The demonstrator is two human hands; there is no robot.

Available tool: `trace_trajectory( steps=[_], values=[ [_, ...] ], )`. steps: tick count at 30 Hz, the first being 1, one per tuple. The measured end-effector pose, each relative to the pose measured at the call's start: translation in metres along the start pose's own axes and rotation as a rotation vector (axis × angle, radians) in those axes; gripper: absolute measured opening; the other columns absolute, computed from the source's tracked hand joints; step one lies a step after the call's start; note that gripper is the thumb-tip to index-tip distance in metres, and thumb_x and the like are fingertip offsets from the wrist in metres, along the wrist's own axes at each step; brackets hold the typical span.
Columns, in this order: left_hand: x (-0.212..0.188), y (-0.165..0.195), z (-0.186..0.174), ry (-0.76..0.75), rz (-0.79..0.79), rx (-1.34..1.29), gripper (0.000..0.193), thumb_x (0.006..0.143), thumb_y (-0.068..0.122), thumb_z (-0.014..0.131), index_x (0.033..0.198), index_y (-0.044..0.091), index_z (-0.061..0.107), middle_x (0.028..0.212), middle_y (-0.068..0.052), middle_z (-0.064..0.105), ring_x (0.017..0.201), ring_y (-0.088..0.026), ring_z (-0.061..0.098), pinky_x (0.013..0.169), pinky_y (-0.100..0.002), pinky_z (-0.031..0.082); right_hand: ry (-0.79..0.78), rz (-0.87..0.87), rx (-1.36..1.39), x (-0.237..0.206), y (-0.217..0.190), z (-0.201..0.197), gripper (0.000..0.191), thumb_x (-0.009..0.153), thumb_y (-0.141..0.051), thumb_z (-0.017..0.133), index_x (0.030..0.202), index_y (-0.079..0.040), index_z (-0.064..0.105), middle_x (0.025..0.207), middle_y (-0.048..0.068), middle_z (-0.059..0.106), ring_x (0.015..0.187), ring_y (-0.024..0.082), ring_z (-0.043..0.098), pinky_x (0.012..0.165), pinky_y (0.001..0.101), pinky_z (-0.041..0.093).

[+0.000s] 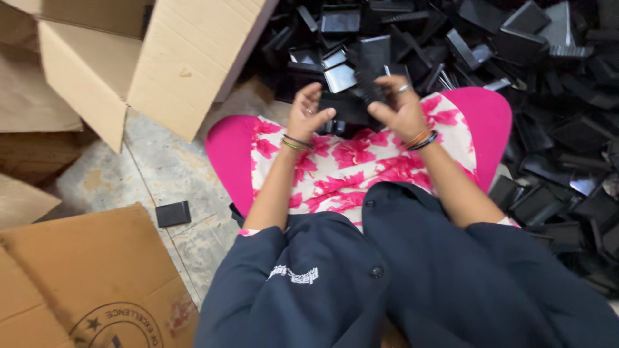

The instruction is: The person sits cross-legged on a chair and repeatedly picks up small black plastic parts from a large pile on the floor. They handle each part with both hands, briefly inspect it, and place it into a cardboard box to their left. The process continues throughout the clip.

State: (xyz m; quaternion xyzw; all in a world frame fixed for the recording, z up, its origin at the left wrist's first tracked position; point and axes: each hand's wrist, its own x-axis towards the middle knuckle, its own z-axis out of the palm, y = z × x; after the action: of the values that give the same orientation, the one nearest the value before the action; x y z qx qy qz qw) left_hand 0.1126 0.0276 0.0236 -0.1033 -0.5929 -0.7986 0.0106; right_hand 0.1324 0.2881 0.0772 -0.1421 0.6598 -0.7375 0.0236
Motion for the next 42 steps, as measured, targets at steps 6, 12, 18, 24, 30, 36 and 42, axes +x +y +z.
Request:
trace_trajectory(
  steps=[6,12,18,24,30,36,42],
  values=[
    [-0.002,-0.014,0.028,0.329,-0.372,-0.623,0.071,0.099,0.063,0.046,0.146,0.009,0.048,0.117,-0.013,0.067,0.104,-0.025,0.066,0.095,-0.042,0.054,0.063,-0.166,-0.534,-0.004,0.013,0.086,0.049,0.083,-0.019,0.085,0.124,-0.001,0.066,0.121,0.014,0.068,0.111,0.019,0.065,0.097,0.0347,0.052],
    [0.003,-0.002,0.023,0.314,-0.370,-0.512,0.077,0.100,0.068,0.035,0.145,0.008,0.052,0.121,-0.011,0.067,0.105,-0.020,0.067,0.095,-0.035,0.056,0.101,0.049,-0.279,0.000,0.027,0.080,0.051,0.087,-0.022,0.081,0.130,-0.002,0.064,0.116,0.009,0.070,0.103,0.014,0.067,0.091,0.0302,0.055],
    [0.003,-0.018,0.030,0.335,-0.331,-0.300,0.071,0.104,0.065,0.035,0.138,0.007,0.057,0.103,-0.009,0.070,0.086,-0.016,0.067,0.079,-0.031,0.057,0.078,0.034,-0.333,-0.012,0.041,0.093,0.053,0.086,-0.023,0.082,0.132,-0.003,0.066,0.120,0.015,0.072,0.108,0.021,0.070,0.094,0.0329,0.056],
    [-0.004,-0.030,0.012,0.408,-0.525,-0.758,0.066,0.098,0.077,0.039,0.104,0.014,0.061,0.083,-0.002,0.066,0.071,-0.018,0.066,0.067,-0.035,0.057,-0.130,-0.262,-0.637,-0.021,0.039,0.094,0.072,0.086,-0.028,0.081,0.143,0.004,0.050,0.131,0.032,0.062,0.120,0.043,0.064,0.100,0.0444,0.051],
    [0.009,-0.012,-0.001,0.307,-0.143,-0.155,0.049,0.098,0.056,0.063,0.107,0.008,0.057,0.094,-0.002,0.066,0.085,-0.017,0.064,0.080,-0.032,0.054,-0.107,0.158,-0.660,-0.010,0.014,0.078,0.056,0.100,-0.031,0.070,0.139,0.003,0.049,0.113,0.029,0.072,0.099,0.034,0.074,0.085,0.0411,0.057],
    [-0.011,0.084,-0.010,0.044,0.195,0.678,0.049,0.080,0.042,0.089,0.085,0.004,0.060,0.078,-0.002,0.059,0.071,-0.017,0.056,0.066,-0.031,0.048,-0.204,0.175,-0.488,-0.024,-0.015,0.070,0.033,0.103,-0.021,0.069,0.127,0.001,0.063,0.111,0.025,0.070,0.088,0.027,0.074,0.079,0.0401,0.057],
    [0.019,0.223,-0.066,0.513,0.952,1.113,0.061,0.090,0.062,0.075,0.107,0.005,0.061,0.097,-0.008,0.069,0.090,-0.028,0.070,0.095,-0.048,0.052,-0.022,-0.144,-0.637,-0.002,-0.006,0.037,0.048,0.095,-0.022,0.077,0.131,0.005,0.058,0.126,0.022,0.068,0.117,0.033,0.069,0.101,0.0400,0.054]
  ],
)
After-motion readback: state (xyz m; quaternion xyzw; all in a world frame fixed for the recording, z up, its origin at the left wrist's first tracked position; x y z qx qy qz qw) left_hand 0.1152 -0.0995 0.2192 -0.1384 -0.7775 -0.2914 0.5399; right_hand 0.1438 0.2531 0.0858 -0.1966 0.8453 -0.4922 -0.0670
